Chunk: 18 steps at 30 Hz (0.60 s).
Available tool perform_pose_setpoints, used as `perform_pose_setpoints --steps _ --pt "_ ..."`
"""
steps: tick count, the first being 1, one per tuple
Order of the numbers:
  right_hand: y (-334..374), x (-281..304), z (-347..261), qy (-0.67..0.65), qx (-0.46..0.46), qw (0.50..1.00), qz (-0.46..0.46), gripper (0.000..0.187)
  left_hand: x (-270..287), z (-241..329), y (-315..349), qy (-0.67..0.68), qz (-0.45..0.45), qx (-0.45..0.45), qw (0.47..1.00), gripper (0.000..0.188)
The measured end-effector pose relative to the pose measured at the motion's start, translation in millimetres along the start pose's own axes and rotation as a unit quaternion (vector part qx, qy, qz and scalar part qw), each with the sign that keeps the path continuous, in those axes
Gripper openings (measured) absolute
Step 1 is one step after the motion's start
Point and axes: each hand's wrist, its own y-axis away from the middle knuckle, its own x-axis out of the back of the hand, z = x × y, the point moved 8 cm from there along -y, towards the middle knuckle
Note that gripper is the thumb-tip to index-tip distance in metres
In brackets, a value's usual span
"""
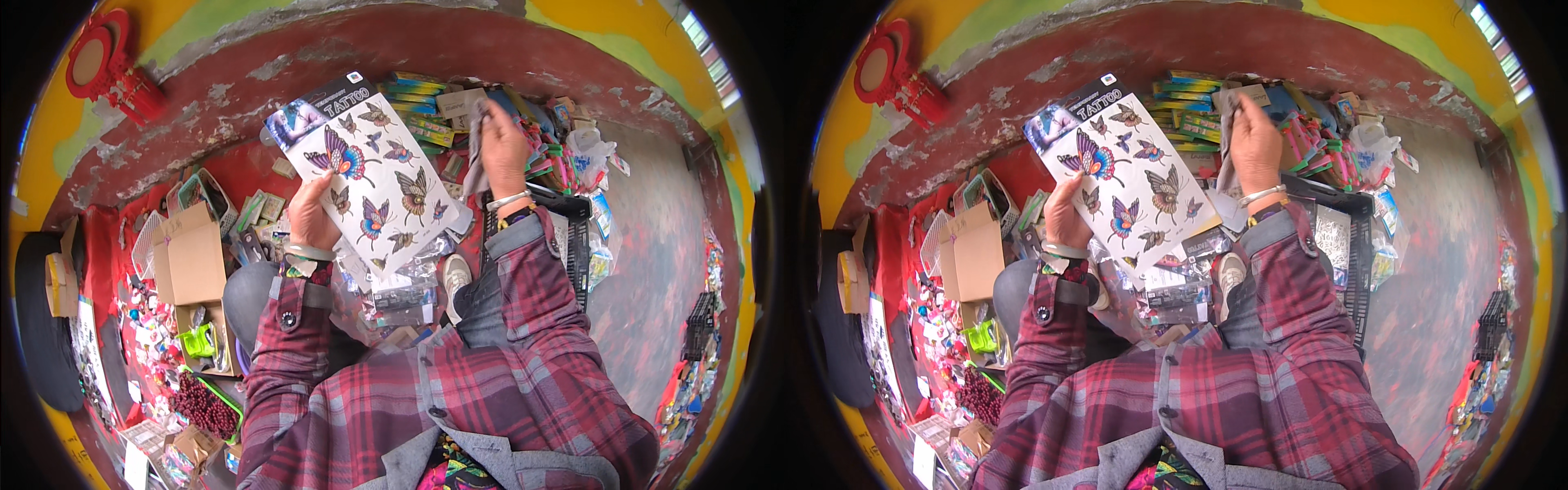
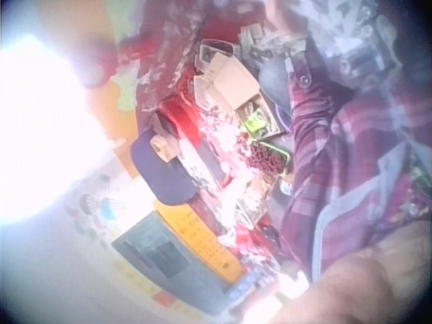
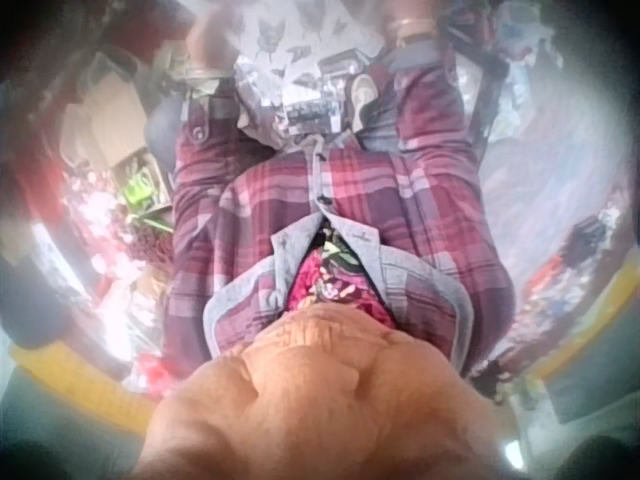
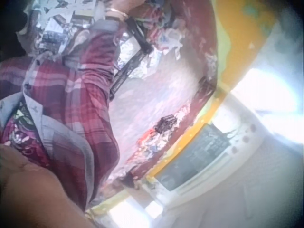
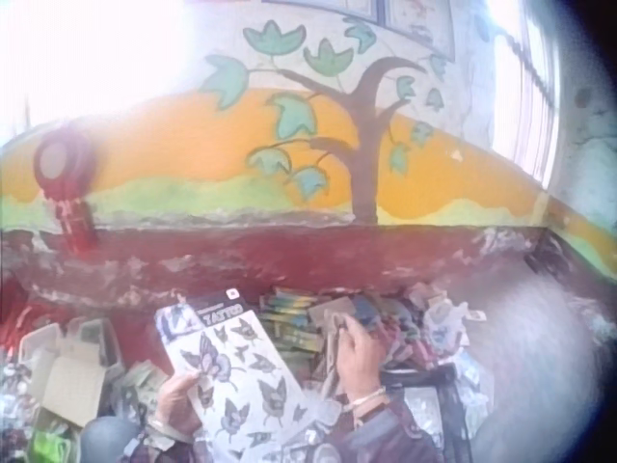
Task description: The person sits on the floor and handles temporary tattoo sheets, wiping them with a cloth. They then place the sheets into clear plastic bags, seal the bags, and arrange them in a pile.
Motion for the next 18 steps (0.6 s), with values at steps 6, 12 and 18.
perform_pose_setpoints --steps 6,12,18 --pt "29.8 -38.0 -87.3 -0.194 0.051 0.967 -0.159 0.035 -25.4 -26.7 3.2 0.097 -0.084 0.079 0.989 0.034" --pt "94.6 -93.9 -105.6 -0.065 0.260 0.933 -0.241 0.038 -12.4 -40.4 -6.9 0.139 -0.061 0.062 0.987 0.036" --pt "138.8 -83.9 -132.5 -0.125 0.283 0.896 -0.319 0.045 5.1 18.8 -12.4 0.123 -0.065 -0.013 0.990 0.047"
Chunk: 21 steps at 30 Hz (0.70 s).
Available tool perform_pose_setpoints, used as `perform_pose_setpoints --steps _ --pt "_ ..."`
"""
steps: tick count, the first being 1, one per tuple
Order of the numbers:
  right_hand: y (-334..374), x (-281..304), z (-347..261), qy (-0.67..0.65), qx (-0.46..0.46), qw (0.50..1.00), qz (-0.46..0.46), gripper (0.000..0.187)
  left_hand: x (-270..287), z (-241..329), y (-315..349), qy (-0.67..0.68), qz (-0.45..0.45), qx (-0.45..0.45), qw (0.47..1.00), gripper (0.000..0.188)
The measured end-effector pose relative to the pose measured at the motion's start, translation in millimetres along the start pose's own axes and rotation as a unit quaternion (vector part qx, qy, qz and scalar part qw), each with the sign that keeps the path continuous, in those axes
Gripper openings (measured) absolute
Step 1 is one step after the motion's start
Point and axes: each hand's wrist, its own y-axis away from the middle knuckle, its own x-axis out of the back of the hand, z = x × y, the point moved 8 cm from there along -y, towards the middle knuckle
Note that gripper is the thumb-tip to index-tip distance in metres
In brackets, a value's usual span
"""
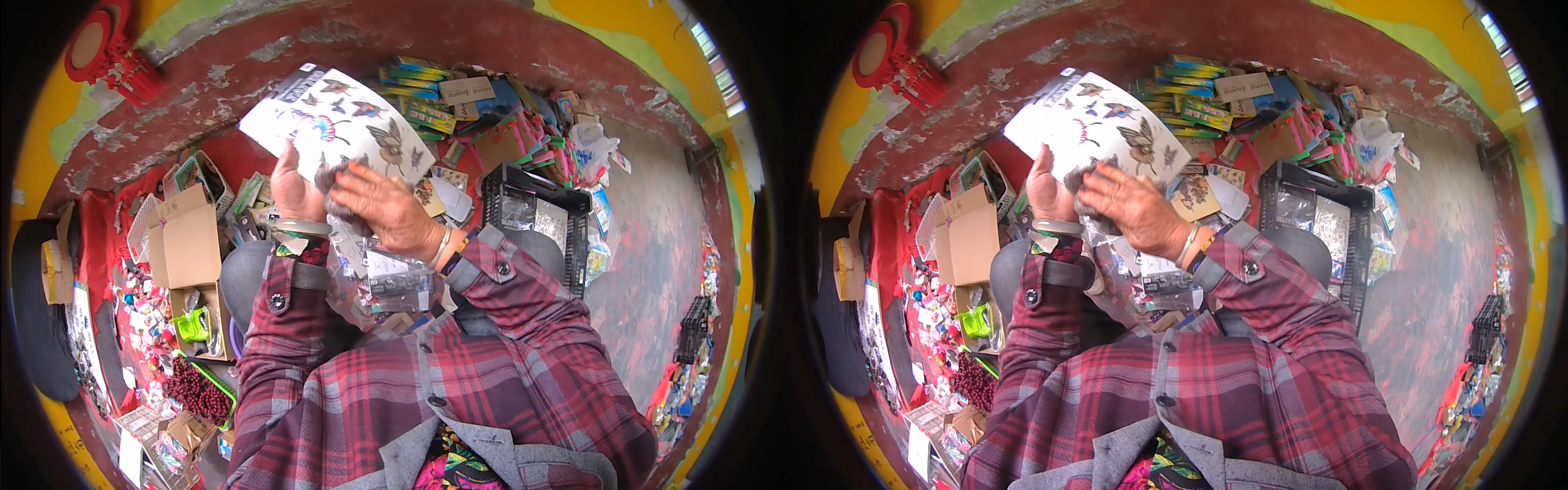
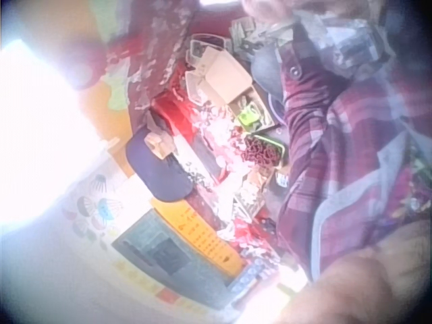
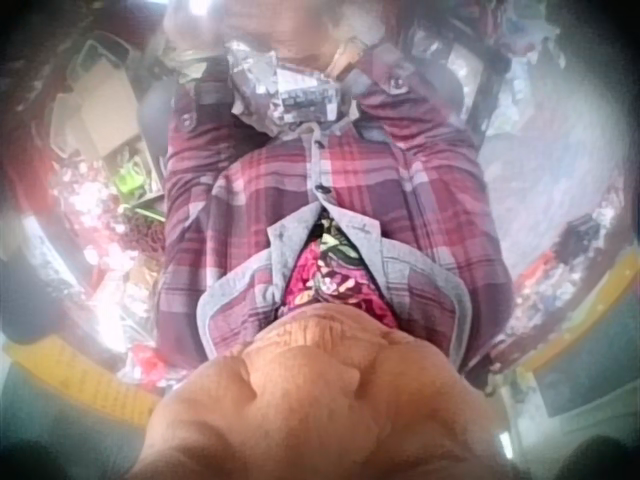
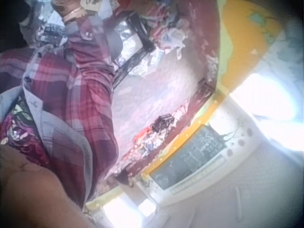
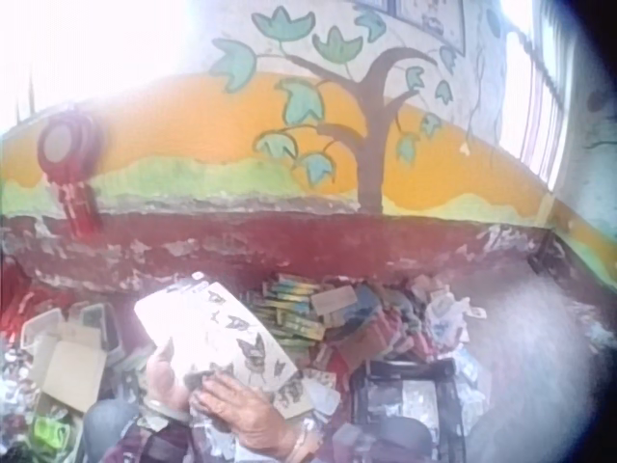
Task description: The person sits on the floor and handles temporary tattoo sheets, wiping them with a cloth. They then place the sheets into clear plastic bags, seal the bags, and arrange them in a pile.
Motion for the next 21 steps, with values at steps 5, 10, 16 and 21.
perform_pose_setpoints --steps 5,10,16,21 --pt "26.6 -32.1 -7.0 0.032 0.017 0.981 -0.191 0.016 -14.4 43.3 5.8 0.092 -0.090 -0.056 0.990 0.044" --pt "49.3 -31.9 72.4 -0.256 -0.301 0.903 -0.171 0.030 -11.5 67.1 11.5 0.072 -0.051 -0.119 0.989 0.043" --pt "26.0 -2.2 50.6 -0.650 -0.400 0.646 0.003 0.062 -14.7 57.2 11.3 0.060 -0.012 -0.131 0.990 0.044" --pt "22.5 -8.1 53.1 -0.590 -0.393 0.706 -0.012 0.036 -24.7 41.1 8.0 0.051 -0.030 -0.135 0.989 0.043"
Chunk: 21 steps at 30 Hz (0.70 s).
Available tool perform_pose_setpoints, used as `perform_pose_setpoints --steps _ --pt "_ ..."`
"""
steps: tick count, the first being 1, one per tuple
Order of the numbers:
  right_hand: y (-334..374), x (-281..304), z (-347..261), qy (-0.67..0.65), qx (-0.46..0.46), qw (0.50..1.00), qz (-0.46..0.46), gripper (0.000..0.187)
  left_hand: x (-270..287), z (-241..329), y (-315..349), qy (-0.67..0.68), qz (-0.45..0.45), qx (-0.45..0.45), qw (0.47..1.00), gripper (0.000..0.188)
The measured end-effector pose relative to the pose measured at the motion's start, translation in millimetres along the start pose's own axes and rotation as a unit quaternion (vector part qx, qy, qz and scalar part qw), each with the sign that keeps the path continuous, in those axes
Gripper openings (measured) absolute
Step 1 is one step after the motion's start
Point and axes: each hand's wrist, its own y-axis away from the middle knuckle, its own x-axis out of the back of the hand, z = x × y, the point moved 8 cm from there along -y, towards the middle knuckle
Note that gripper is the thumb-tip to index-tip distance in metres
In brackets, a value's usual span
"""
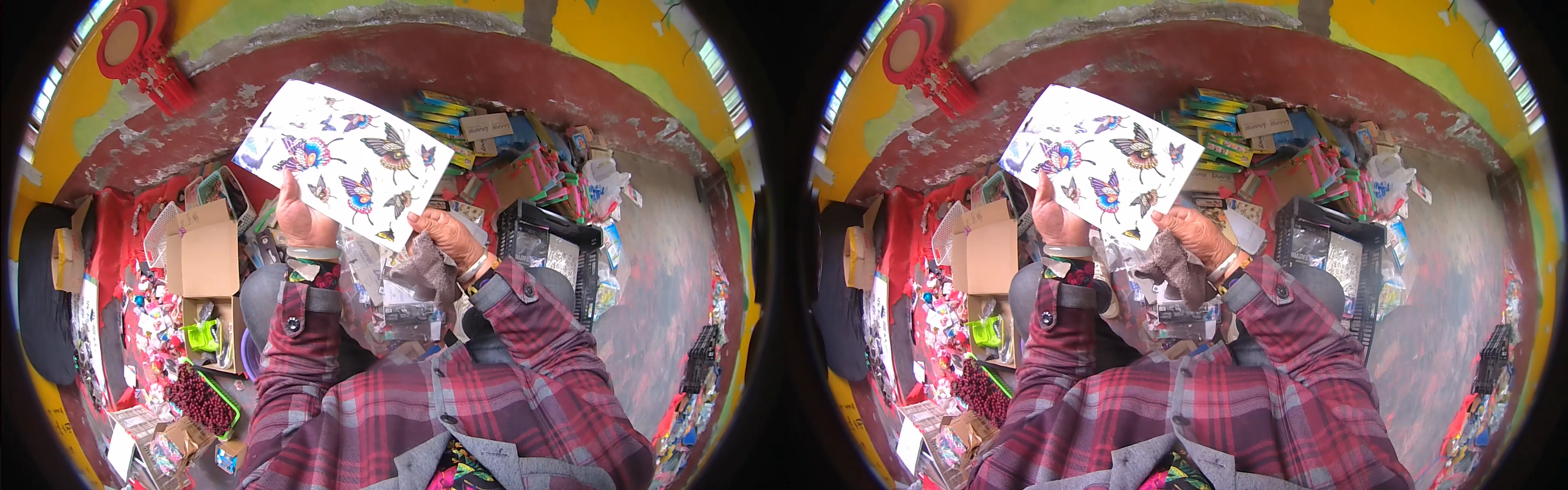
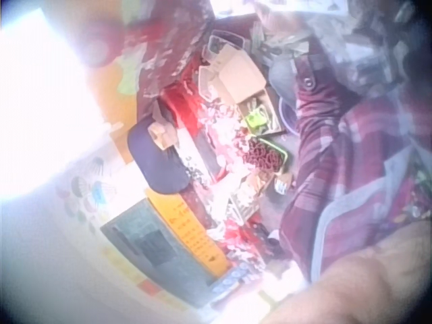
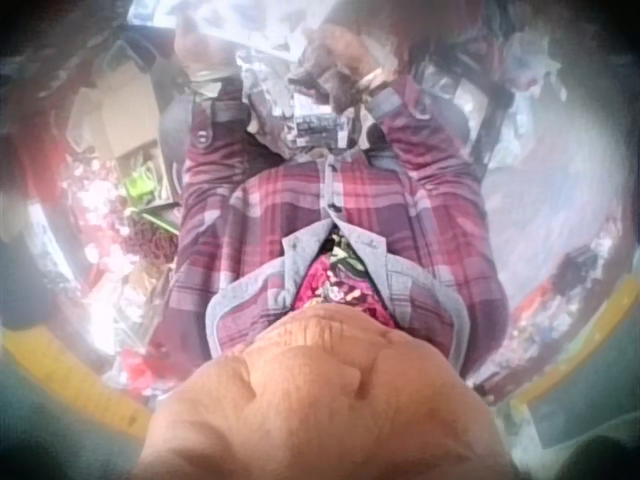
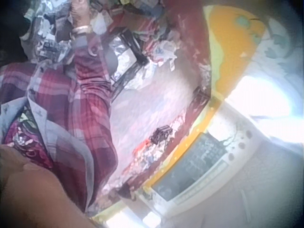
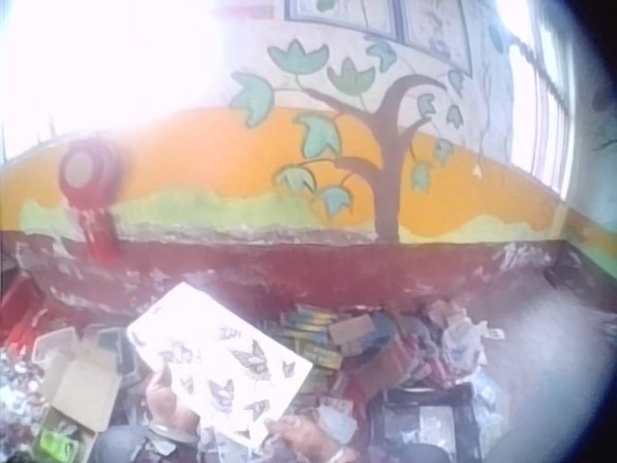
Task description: The person sits on the floor and handles temporary tattoo sheets, wiping them with a cloth. They then place the sheets into clear plastic bags, seal the bags, and arrange them in a pile.
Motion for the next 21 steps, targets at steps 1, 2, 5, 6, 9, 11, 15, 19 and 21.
perform_pose_setpoints --steps 1,2,5,6,9,11,15,19,21 --pt "3.6 -3.6 -0.2 -0.034 -0.026 0.999 0.032 0.030 -0.2 -1.4 0.6 -0.004 0.008 -0.003 1.000 0.043" --pt "3.9 -2.7 2.2 -0.036 -0.043 0.998 0.023 0.029 -0.6 -2.5 1.7 -0.008 0.015 -0.006 1.000 0.043" --pt "3.8 8.4 6.0 -0.027 -0.058 0.998 0.022 0.026 -4.1 -1.8 2.9 -0.030 0.024 -0.021 0.999 0.042" --pt "3.6 11.9 5.4 -0.012 -0.040 0.998 0.046 0.025 -4.1 -1.1 2.4 -0.033 0.021 -0.026 0.999 0.042" --pt "6.0 31.3 -2.5 0.050 -0.019 0.995 0.086 0.023 -9.1 7.4 4.1 -0.034 0.022 -0.049 0.998 0.046" --pt "8.0 43.5 -10.8 0.079 -0.010 0.992 0.098 0.023 -23.1 14.9 4.5 -0.015 -0.017 -0.050 0.998 0.046" --pt "17.9 71.4 -34.3 0.151 0.004 0.984 0.096 0.019 -19.3 30.0 4.5 -0.017 0.021 -0.040 0.999 0.044" --pt "31.5 95.7 -50.5 0.138 0.017 0.984 0.111 0.016 0.4 43.6 1.3 -0.159 0.113 -0.052 0.979 0.028" --pt "42.5 99.5 -67.1 0.161 0.017 0.980 0.118 0.014 -5.1 46.5 9.7 -0.289 0.117 -0.044 0.949 0.019"
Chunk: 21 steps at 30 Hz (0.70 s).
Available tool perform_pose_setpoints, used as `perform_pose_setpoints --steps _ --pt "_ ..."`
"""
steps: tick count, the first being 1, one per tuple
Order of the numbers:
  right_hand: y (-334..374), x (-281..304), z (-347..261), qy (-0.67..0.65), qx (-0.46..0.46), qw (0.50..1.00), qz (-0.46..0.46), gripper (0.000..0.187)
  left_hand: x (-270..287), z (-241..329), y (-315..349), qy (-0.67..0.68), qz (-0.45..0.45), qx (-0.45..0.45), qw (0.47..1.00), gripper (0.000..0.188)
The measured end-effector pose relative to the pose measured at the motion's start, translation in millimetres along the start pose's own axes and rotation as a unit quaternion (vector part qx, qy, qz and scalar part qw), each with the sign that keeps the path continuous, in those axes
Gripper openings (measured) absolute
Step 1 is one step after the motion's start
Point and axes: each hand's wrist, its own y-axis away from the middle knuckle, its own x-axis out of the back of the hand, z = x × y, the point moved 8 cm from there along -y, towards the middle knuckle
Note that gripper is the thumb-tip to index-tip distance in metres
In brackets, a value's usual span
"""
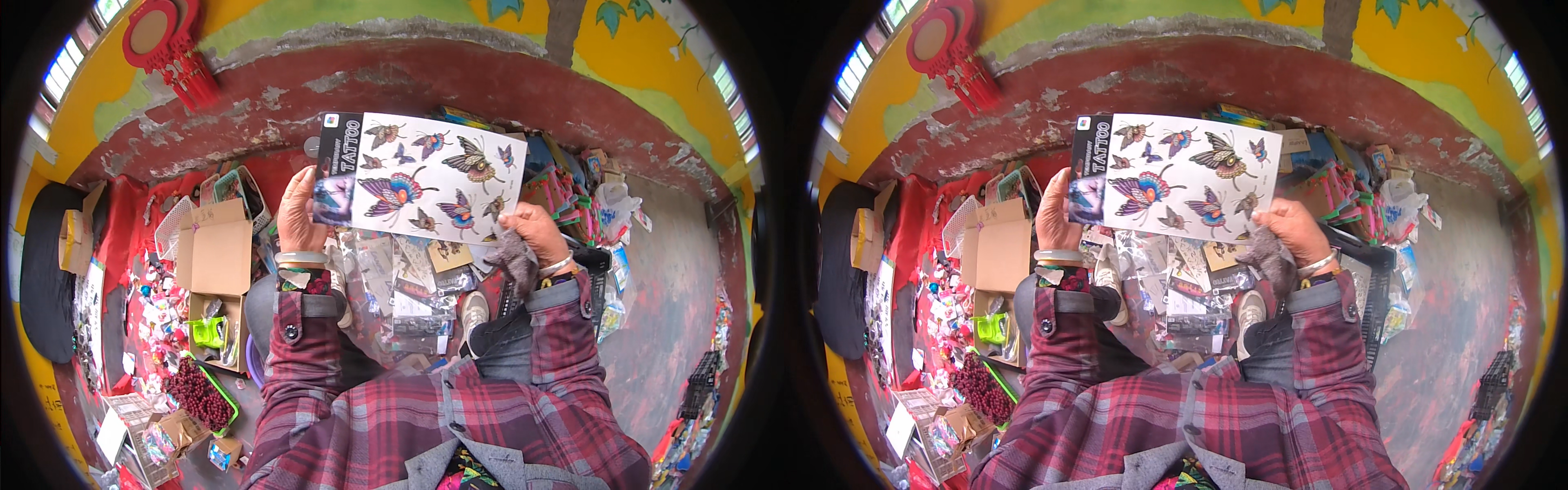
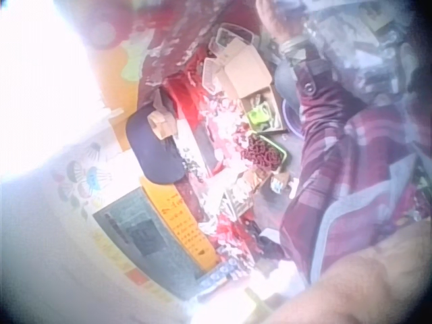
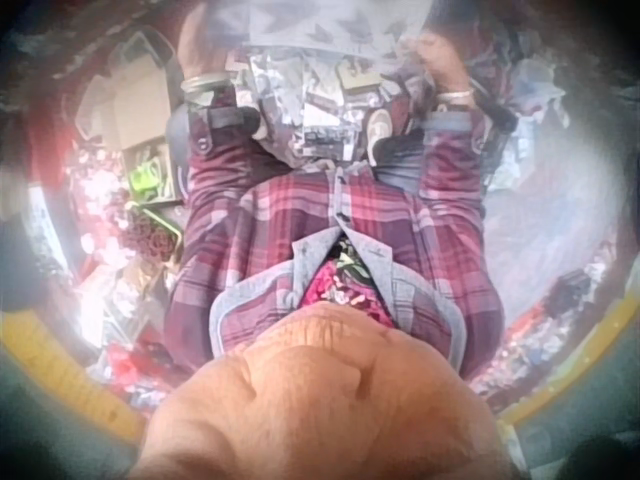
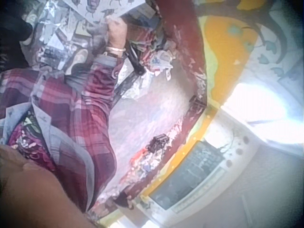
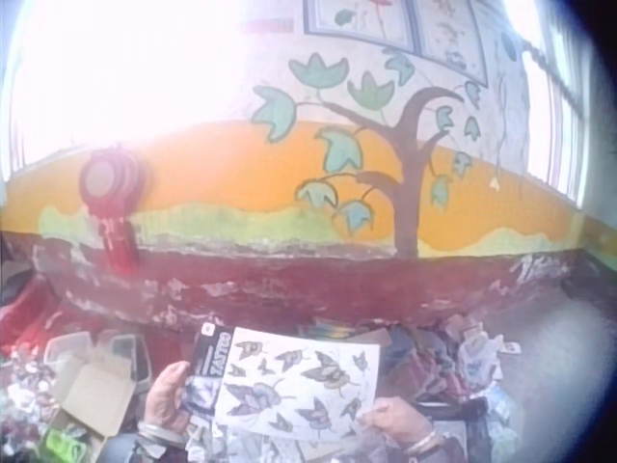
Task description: The person sits on the floor and handles temporary tattoo sheets, wiping them with a cloth. They then place the sheets into clear plastic bags, seal the bags, and arrange them in a pile.
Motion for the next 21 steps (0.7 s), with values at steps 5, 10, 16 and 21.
perform_pose_setpoints --steps 5,10,16,21 --pt "9.6 20.9 -15.4 0.101 0.018 0.994 -0.023 0.014 12.0 -21.6 -3.4 -0.104 -0.069 0.079 0.989 0.014" --pt "13.5 15.8 -21.9 0.118 0.020 0.992 -0.039 0.014 15.4 -28.7 -5.2 -0.089 -0.027 0.081 0.992 0.018" --pt "7.5 21.8 -11.0 0.072 -0.004 0.997 -0.040 0.014 -5.8 -48.4 0.0 0.060 -0.110 0.114 0.986 0.028" --pt "4.8 18.8 -9.9 0.074 -0.022 0.997 -0.029 0.013 -17.3 -59.2 9.1 0.123 -0.145 0.146 0.971 0.033"
